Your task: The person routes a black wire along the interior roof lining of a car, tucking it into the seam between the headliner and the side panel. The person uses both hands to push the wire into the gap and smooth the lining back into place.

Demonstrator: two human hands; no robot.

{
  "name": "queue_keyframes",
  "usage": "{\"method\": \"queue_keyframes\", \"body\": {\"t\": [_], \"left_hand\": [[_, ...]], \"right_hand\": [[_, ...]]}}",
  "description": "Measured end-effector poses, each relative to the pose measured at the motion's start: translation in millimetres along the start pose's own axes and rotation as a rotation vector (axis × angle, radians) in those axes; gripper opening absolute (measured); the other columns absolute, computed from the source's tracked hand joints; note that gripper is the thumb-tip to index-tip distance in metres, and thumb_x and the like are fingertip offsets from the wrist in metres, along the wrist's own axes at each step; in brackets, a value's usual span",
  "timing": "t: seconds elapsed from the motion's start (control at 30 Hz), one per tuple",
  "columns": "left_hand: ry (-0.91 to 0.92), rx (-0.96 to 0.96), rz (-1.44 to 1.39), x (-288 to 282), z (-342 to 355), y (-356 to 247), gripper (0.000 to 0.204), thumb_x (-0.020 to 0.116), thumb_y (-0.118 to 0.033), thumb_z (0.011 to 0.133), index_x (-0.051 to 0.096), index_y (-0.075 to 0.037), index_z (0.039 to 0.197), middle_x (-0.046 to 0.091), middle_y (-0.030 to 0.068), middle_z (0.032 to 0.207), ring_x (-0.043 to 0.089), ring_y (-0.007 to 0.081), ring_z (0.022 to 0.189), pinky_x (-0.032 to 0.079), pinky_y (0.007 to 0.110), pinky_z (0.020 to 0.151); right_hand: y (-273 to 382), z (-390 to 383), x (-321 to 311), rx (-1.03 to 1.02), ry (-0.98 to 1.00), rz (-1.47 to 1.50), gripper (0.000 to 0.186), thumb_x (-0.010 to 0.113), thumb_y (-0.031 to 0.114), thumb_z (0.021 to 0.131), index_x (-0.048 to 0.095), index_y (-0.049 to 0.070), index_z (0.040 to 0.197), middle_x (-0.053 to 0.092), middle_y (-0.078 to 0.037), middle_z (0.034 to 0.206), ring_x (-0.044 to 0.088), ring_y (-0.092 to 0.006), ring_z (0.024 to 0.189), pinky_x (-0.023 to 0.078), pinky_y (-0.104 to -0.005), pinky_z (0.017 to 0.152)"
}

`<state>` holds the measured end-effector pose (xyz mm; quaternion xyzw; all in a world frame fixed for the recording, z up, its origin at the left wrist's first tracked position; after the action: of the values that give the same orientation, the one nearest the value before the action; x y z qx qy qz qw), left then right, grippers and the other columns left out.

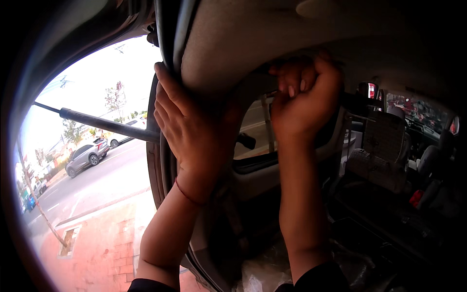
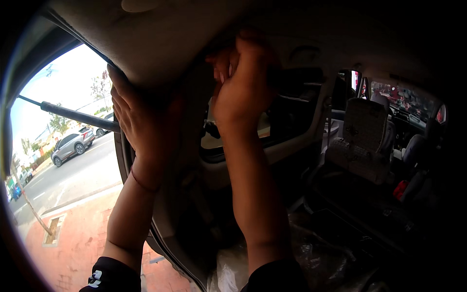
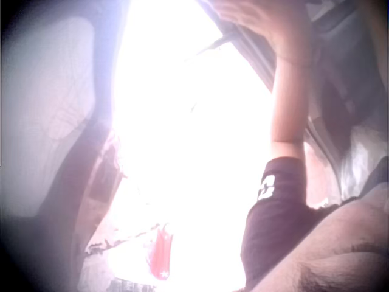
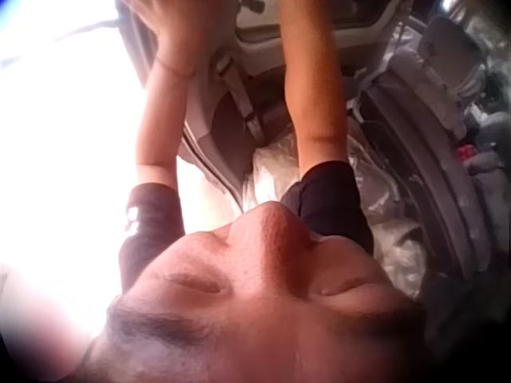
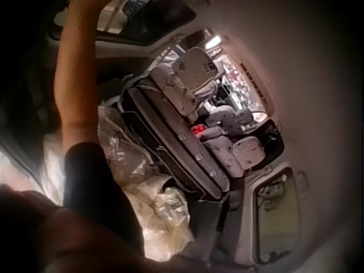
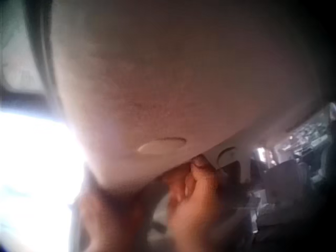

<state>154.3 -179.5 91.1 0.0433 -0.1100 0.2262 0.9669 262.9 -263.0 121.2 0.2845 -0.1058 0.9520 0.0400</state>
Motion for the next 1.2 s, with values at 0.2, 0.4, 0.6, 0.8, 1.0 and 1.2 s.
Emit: {"method": "queue_keyframes", "body": {"t": [0.2, 0.4, 0.6, 0.8, 1.0, 1.2], "left_hand": [[-0.077, 0.044, 0.104, 3.1, 3.0, -1.3, 0.113, 0.077, -0.047, 0.075, 0.014, 0.009, 0.149, 0.048, 0.0286, 0.125, 0.051, 0.0440, 0.109, 0.038, 0.050, 0.097], [-0.033, 0.000, -0.012, -7.5, 9.1, -2.2, 0.103, 0.076, -0.036, 0.076, 0.018, 0.007, 0.149, 0.050, 0.0280, 0.122, 0.051, 0.0450, 0.111, 0.037, 0.051, 0.099], [0.081, 0.030, -0.256, -16.6, 9.7, 23.2, 0.090, 0.072, -0.019, 0.079, 0.021, 0.003, 0.151, 0.051, 0.0279, 0.121, 0.052, 0.0466, 0.110, 0.041, 0.052, 0.097], [0.120, 0.004, -0.351, -25.3, 12.2, 26.2, 0.083, 0.068, -0.015, 0.082, 0.023, -0.001, 0.151, 0.052, 0.0263, 0.120, 0.054, 0.0442, 0.108, 0.043, 0.051, 0.095], [0.074, 0.004, -0.241, -22.9, 15.5, 20.8, 0.083, 0.067, -0.020, 0.083, 0.024, -0.001, 0.152, 0.052, 0.0233, 0.117, 0.053, 0.0410, 0.106, 0.041, 0.047, 0.095], [0.074, 0.023, -0.250, -19.9, 15.2, 22.7, 0.084, 0.066, -0.020, 0.081, 0.024, -0.001, 0.152, 0.051, 0.0230, 0.117, 0.052, 0.0391, 0.104, 0.039, 0.047, 0.095]], "right_hand": [[-8.5, -16.0, 16.5, 0.100, -0.062, 0.011, 0.039, 0.048, 0.026, 0.092, 0.031, 0.015, 0.059, 0.027, 0.000, 0.050, 0.032, -0.0140, 0.048, 0.043, -0.0340, 0.063], [-3.9, -18.9, 26.1, 0.237, -0.131, 0.075, 0.038, 0.050, 0.023, 0.092, 0.032, 0.015, 0.060, 0.027, 0.001, 0.052, 0.031, -0.0135, 0.049, 0.044, -0.0334, 0.063], [5.5, -33.5, 42.4, 0.279, -0.235, 0.069, 0.039, 0.054, 0.023, 0.091, 0.033, 0.015, 0.060, 0.027, 0.002, 0.053, 0.033, -0.0130, 0.052, 0.046, -0.0333, 0.071], [4.5, -35.0, 13.6, 0.175, 0.141, -0.065, 0.040, 0.058, 0.023, 0.092, 0.039, 0.012, 0.058, 0.038, 0.001, 0.054, 0.041, -0.0137, 0.055, 0.048, -0.0328, 0.075], [14.5, -46.1, 22.3, -0.341, 0.537, -0.558, 0.026, 0.070, 0.010, 0.083, 0.055, 0.005, 0.061, 0.055, -0.003, 0.059, 0.051, -0.0150, 0.055, 0.052, -0.0360, 0.073], [16.9, -59.2, 17.7, -0.459, 0.644, -0.637, 0.030, 0.063, 0.005, 0.080, 0.047, 0.008, 0.054, 0.050, -0.003, 0.055, 0.055, -0.0160, 0.060, 0.052, -0.0398, 0.080]]}}
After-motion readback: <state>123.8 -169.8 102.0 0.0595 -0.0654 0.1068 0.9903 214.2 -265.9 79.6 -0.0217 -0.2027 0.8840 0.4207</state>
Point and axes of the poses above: each hand's wrist, its own z-axis towards the middle knuckle, its own x-axis out of the palm, y = z × x, the point moved 1 cm from there along z, towards the middle knuckle
